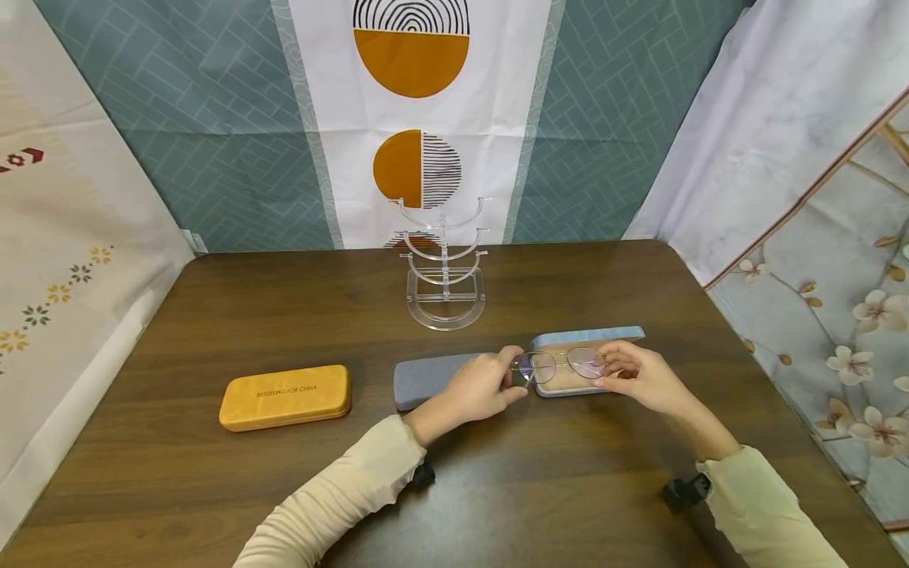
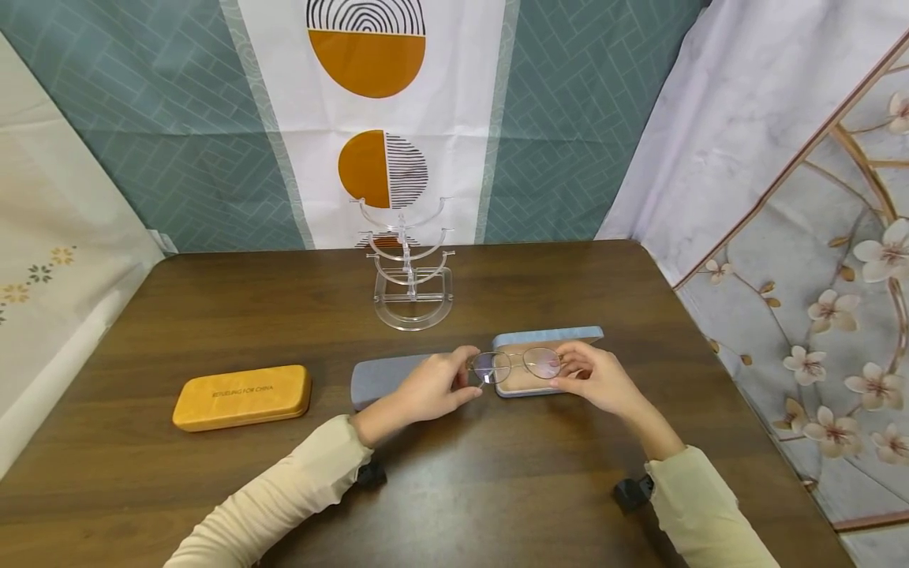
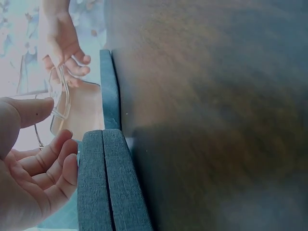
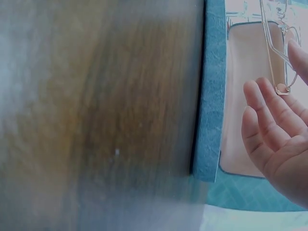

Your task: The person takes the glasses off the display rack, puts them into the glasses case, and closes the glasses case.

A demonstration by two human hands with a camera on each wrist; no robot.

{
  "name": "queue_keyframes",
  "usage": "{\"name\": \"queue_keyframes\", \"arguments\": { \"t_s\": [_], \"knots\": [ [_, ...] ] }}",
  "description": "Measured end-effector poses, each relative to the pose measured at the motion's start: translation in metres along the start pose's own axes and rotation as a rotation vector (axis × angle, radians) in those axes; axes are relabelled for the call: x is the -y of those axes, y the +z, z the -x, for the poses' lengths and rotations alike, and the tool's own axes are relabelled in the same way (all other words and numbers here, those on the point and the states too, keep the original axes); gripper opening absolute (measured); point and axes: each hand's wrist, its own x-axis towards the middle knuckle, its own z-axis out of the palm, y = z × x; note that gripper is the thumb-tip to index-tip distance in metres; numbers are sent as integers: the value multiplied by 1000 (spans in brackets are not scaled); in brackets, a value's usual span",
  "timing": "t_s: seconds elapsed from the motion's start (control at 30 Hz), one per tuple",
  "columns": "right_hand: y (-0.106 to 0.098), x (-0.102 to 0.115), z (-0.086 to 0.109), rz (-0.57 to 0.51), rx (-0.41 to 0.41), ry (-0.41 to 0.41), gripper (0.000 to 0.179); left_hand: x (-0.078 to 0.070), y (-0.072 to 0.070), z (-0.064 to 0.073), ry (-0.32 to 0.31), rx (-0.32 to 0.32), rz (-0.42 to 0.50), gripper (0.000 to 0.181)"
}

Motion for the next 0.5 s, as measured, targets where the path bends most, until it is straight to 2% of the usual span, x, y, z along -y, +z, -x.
{"name": "queue_keyframes", "arguments": {
  "t_s": [0.1, 0.27, 0.5],
  "knots": [
    [-2, -2, 2, -2, -5, -7, 38, -1, 2, -2, 3, -5, 17, 46],
    [-5, -5, 5, -22, -10, -20, 36, -2, 5, -8, 8, -3, 6, 45],
    [-11, -10, 8, 3, -23, -19, 36, -3, 9, -16, 10, -3, -25, 48]
  ]
}}
